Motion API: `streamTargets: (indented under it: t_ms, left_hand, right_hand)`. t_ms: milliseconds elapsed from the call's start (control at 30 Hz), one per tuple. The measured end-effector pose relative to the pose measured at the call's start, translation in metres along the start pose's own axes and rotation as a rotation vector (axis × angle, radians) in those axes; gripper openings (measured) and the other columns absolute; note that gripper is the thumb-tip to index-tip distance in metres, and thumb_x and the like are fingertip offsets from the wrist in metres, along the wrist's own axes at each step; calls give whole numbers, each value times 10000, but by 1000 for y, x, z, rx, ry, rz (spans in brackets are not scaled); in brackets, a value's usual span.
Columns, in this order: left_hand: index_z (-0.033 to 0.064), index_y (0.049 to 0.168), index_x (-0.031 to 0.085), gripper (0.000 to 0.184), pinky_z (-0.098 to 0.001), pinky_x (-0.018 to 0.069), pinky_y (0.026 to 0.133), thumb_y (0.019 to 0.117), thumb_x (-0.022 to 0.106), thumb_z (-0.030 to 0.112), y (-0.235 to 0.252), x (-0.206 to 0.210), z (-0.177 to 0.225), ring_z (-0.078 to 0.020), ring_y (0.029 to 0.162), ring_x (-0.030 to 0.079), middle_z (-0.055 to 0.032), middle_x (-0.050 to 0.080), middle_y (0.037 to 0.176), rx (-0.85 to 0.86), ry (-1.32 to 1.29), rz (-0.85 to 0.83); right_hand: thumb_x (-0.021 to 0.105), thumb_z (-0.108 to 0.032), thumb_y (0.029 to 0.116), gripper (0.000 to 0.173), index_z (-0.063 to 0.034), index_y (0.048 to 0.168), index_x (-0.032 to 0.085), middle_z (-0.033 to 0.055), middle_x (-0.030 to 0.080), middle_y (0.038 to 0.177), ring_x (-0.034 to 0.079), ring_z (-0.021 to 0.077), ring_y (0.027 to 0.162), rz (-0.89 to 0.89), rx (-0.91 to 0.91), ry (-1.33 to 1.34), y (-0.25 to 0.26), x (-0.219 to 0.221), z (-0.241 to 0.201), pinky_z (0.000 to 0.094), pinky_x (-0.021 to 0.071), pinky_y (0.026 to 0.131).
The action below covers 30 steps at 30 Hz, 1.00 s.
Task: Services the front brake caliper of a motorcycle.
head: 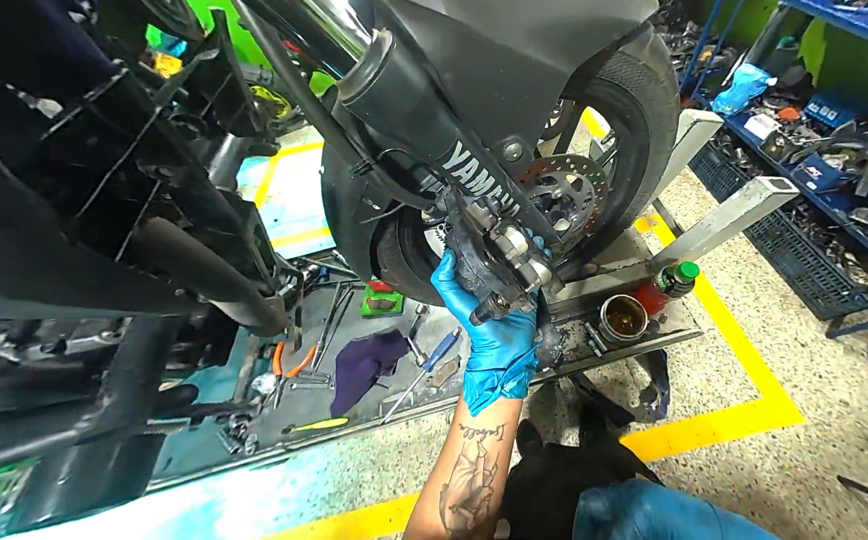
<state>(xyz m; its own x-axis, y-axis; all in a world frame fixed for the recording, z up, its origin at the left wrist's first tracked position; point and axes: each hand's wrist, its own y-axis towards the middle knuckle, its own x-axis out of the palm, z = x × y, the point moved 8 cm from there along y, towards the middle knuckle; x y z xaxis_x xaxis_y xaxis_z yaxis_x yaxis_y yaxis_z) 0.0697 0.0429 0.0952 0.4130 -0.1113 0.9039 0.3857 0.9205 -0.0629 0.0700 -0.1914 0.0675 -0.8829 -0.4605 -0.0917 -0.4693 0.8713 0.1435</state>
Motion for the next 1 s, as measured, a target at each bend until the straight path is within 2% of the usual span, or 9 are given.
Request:
streamTargets:
  t_ms: [67, 133, 233, 300, 467, 600, 767, 900, 1000]
  left_hand:
    - [193, 1207, 608, 570, -445, 606, 745, 948, 381, 647, 1, -2, -1, -249, 972, 705, -100, 696, 1076, 13, -22, -10]
    - [218, 1245, 610, 539, -463, 602, 805, 969, 392, 626, 1, -8, -2, -243, 1028, 698, -82, 698, 1121, 47, -8, 8]
    - [210, 1248, 602, 493, -464, 593, 832, 994, 399, 581, 6, -14, -5, -232, 1030, 691, -74, 694, 1110, 130, 32, -12]
    - [173, 1153, 610, 403, -410, 610, 783, 1004, 393, 479, 7, -6, -2, -189, 954, 706, -60, 705, 1018, 216, 64, -70]
    - [224, 1231, 623, 366, -341, 585, 882, 1020, 458, 474, -4, -11, -1, -97, 1060, 670, 29, 695, 1126, 274, 177, -290]
    - [217, 1094, 691, 338, -354, 600, 830, 929, 615, 502, 20, -34, 6, -99, 967, 698, 28, 724, 1012, 367, 195, -293]
    - [182, 1168, 659, 414, -373, 598, 853, 949, 586, 525, 28, -62, -1, -124, 1003, 696, -9, 718, 1051, 332, 181, -238]
    - [144, 1076, 664, 326, -335, 614, 788, 931, 617, 431, 17, -28, 0, -119, 925, 718, -25, 726, 967, 307, 99, -213]
    - [189, 1081, 599, 278, -291, 601, 768, 951, 536, 427, 14, -17, 4, -69, 917, 687, 25, 687, 964, 352, 212, -216]
  right_hand:
    - [655, -77, 973, 160, -85, 1042, 800, 82, 715, 1068, 658, 157, 1028, 208, -34, 50, -4, -22, 7, 318, 545, 920]
    - [720, -100, 937, 89, -84, 992, 788, 20, 742, 1025, 699, 104, 951, 582, 26, 149, 0, -58, 16, 283, 597, 861]
    - [723, 20, 846, 141, -16, 978, 692, 66, 738, 865, 720, 160, 754, 1083, 162, 412, 24, -103, 25, 332, 629, 726]
    - [705, 28, 872, 157, -36, 1015, 696, 77, 730, 871, 713, 168, 734, 1224, 102, 542, 45, -113, 34, 338, 631, 718]
    - [708, -42, 928, 73, -74, 991, 728, 51, 716, 950, 661, 133, 833, 1375, 82, 652, 67, -113, 43, 284, 565, 751]
    - [714, 20, 902, 115, -32, 974, 640, 85, 665, 835, 641, 146, 712, 1493, 80, 743, 67, -106, 52, 296, 575, 694]
    - [699, -7, 914, 162, -64, 969, 557, 63, 608, 768, 591, 131, 653, 1498, 57, 705, 85, -107, 44, 281, 524, 624]
    - [719, -19, 903, 163, -74, 922, 567, 54, 580, 712, 544, 121, 577, 1544, 83, 632, 92, -112, 42, 269, 476, 536]
    - [716, -13, 906, 170, -78, 909, 560, 55, 590, 716, 530, 110, 553, 1571, 100, 594, 92, -113, 44, 253, 466, 523]
